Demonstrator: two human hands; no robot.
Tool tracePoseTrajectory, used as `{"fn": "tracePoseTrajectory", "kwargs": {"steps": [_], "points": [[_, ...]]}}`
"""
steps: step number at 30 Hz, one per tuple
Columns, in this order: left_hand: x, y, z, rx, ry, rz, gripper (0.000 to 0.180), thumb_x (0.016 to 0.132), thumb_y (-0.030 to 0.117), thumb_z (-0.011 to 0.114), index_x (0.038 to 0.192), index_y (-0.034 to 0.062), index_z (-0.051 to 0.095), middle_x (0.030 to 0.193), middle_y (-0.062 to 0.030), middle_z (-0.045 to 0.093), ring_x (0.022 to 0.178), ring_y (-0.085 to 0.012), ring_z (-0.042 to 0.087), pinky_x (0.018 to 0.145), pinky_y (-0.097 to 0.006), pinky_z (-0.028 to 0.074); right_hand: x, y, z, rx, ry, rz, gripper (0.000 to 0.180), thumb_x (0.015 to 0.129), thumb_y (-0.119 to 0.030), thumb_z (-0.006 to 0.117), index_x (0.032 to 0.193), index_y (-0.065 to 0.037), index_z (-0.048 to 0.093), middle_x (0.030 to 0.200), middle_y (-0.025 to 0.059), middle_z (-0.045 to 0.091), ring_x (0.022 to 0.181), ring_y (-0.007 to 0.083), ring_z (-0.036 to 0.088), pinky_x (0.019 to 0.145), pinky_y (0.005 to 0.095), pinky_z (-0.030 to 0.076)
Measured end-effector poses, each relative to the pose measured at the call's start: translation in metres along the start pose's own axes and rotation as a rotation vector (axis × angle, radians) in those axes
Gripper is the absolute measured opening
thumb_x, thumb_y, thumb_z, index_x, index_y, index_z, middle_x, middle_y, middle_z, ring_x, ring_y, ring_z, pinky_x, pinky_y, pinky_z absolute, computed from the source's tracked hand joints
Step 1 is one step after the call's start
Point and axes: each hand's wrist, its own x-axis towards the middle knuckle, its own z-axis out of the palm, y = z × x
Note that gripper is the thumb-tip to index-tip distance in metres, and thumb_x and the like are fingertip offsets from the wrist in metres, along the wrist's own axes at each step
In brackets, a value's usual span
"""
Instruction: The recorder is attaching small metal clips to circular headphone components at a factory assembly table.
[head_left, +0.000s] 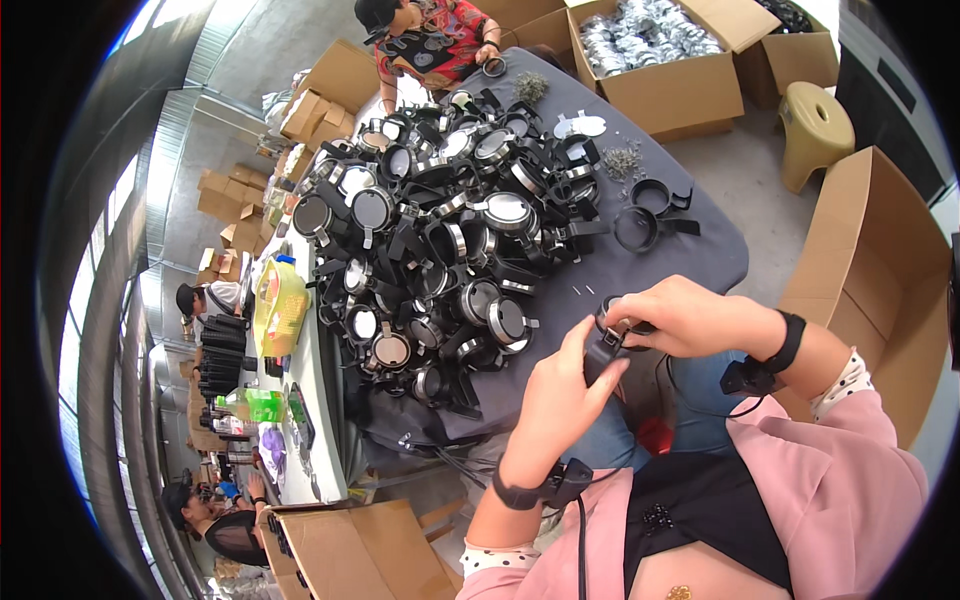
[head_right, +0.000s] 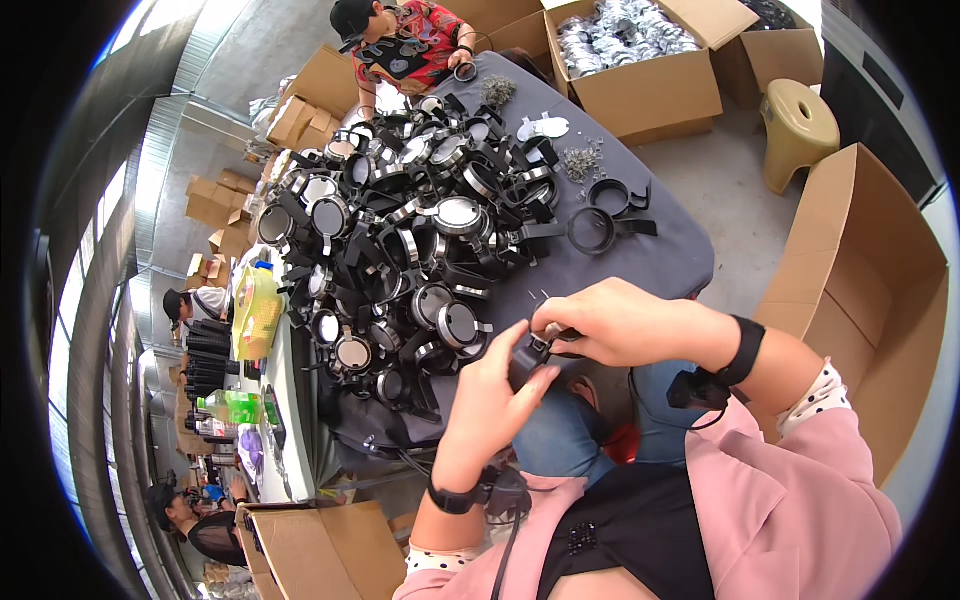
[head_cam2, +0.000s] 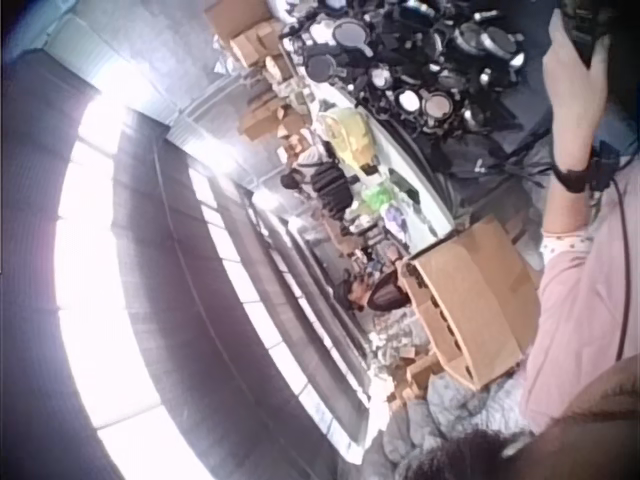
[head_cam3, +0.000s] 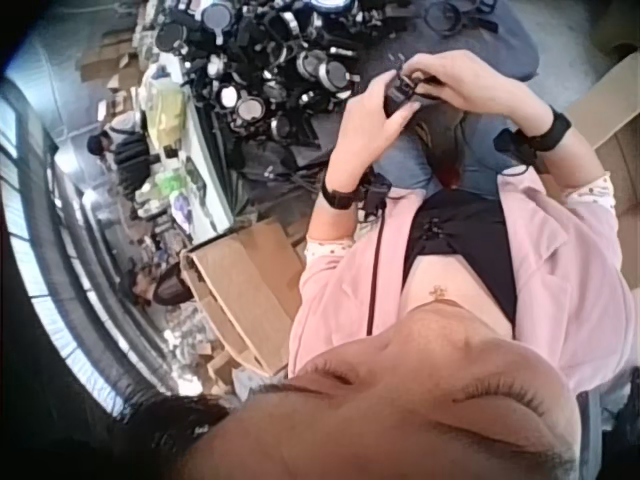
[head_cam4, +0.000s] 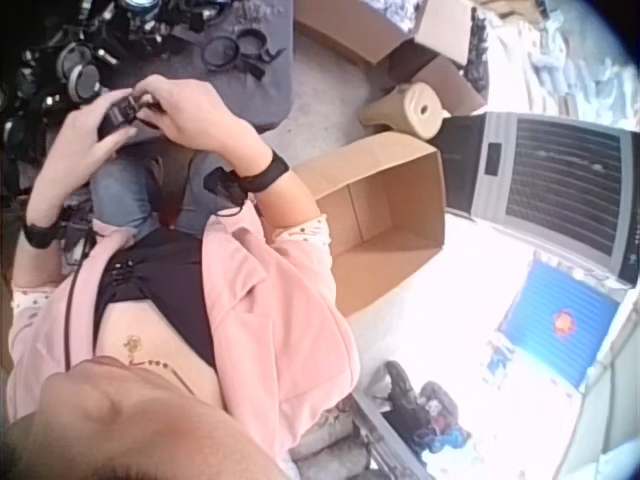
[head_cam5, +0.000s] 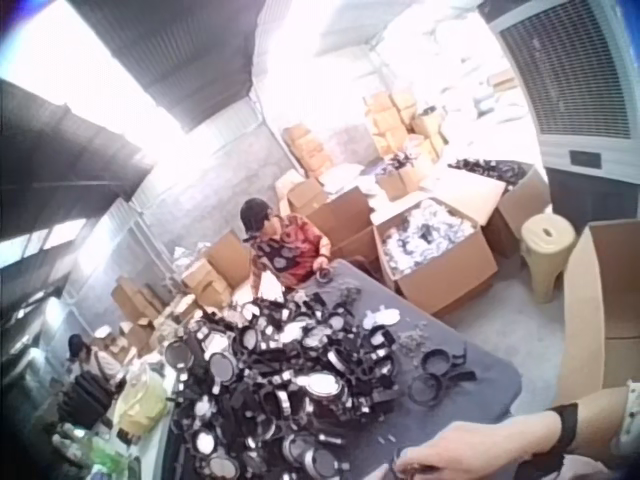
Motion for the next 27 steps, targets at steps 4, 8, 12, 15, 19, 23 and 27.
{"fn": "tracePoseTrajectory", "kwargs": {"steps": [4, 8, 12, 15, 19, 23, 27], "points": [[0.011, -0.038, 0.040, 0.236, 0.019, -0.043, 0.034, 0.082, 0.021, 0.071, 0.102, -0.0040, 0.059, 0.076, -0.0225, 0.065, 0.070, -0.0370, 0.066, 0.061, -0.040, 0.051, -0.007, 0.044, 0.039, -0.013, 0.022, 0.122, 0.027, 0.083, -0.013, 0.064, 0.108, -0.006, 0.056, 0.090, 0.0123, 0.067, 0.085, 0.0318, 0.065, 0.073, 0.0396, 0.052], [0.017, -0.059, 0.051, 0.181, -0.054, -0.124, 0.031, 0.083, 0.023, 0.070, 0.092, -0.0048, 0.060, 0.074, -0.0231, 0.064, 0.071, -0.0391, 0.065, 0.062, -0.042, 0.051, -0.011, 0.070, 0.055, 0.004, 0.006, 0.134, 0.028, 0.082, -0.013, 0.066, 0.107, -0.006, 0.056, 0.084, 0.0125, 0.066, 0.081, 0.0326, 0.064, 0.072, 0.0411, 0.050], [0.017, -0.071, 0.049, 0.102, 0.014, -0.060, 0.030, 0.083, 0.024, 0.070, 0.088, -0.0051, 0.061, 0.074, -0.0230, 0.064, 0.072, -0.0387, 0.065, 0.063, -0.041, 0.051, -0.004, 0.063, 0.044, 0.216, -0.108, 0.360, 0.025, 0.082, -0.014, 0.065, 0.101, -0.002, 0.054, 0.074, 0.0123, 0.060, 0.070, 0.0341, 0.059, 0.067, 0.0429, 0.047], [0.017, -0.076, 0.049, 0.019, 0.039, -0.075, 0.030, 0.083, 0.023, 0.070, 0.086, -0.0054, 0.060, 0.075, -0.0229, 0.064, 0.072, -0.0381, 0.065, 0.063, -0.041, 0.051, -0.012, 0.076, 0.046, 0.190, -0.099, 0.237, 0.022, 0.082, -0.012, 0.062, 0.098, -0.001, 0.053, 0.079, 0.0128, 0.058, 0.071, 0.0336, 0.057, 0.064, 0.0434, 0.046], [0.015, -0.085, 0.047, 0.025, 0.033, -0.089, 0.027, 0.081, 0.020, 0.070, 0.085, -0.0052, 0.060, 0.072, -0.0218, 0.063, 0.069, -0.0377, 0.064, 0.061, -0.041, 0.050, -0.006, 0.075, 0.044, -0.168, -0.196, -0.057, 0.015, 0.084, -0.011, 0.060, 0.093, -0.002, 0.053, 0.088, 0.0123, 0.053, 0.076, 0.0296, 0.059, 0.061, 0.0402, 0.049], [0.017, -0.085, 0.048, -0.063, 0.000, -0.156, 0.025, 0.080, 0.018, 0.068, 0.084, -0.0046, 0.058, 0.068, -0.0212, 0.062, 0.066, -0.0376, 0.064, 0.059, -0.040, 0.049, 0.003, 0.071, 0.046, -0.287, -0.276, -0.093, 0.019, 0.083, -0.017, 0.062, 0.085, -0.003, 0.050, 0.084, 0.0117, 0.052, 0.063, 0.0263, 0.058, 0.053, 0.0383, 0.049], [0.019, -0.088, 0.049, -0.109, -0.032, -0.174, 0.025, 0.080, 0.018, 0.069, 0.082, -0.0043, 0.057, 0.067, -0.0212, 0.061, 0.065, -0.0375, 0.063, 0.057, -0.040, 0.049, 0.012, 0.081, 0.053, -0.327, -0.269, -0.196, 0.023, 0.083, -0.021, 0.063, 0.077, -0.005, 0.047, 0.074, 0.0091, 0.052, 0.055, 0.0251, 0.055, 0.046, 0.0372, 0.047]]}}
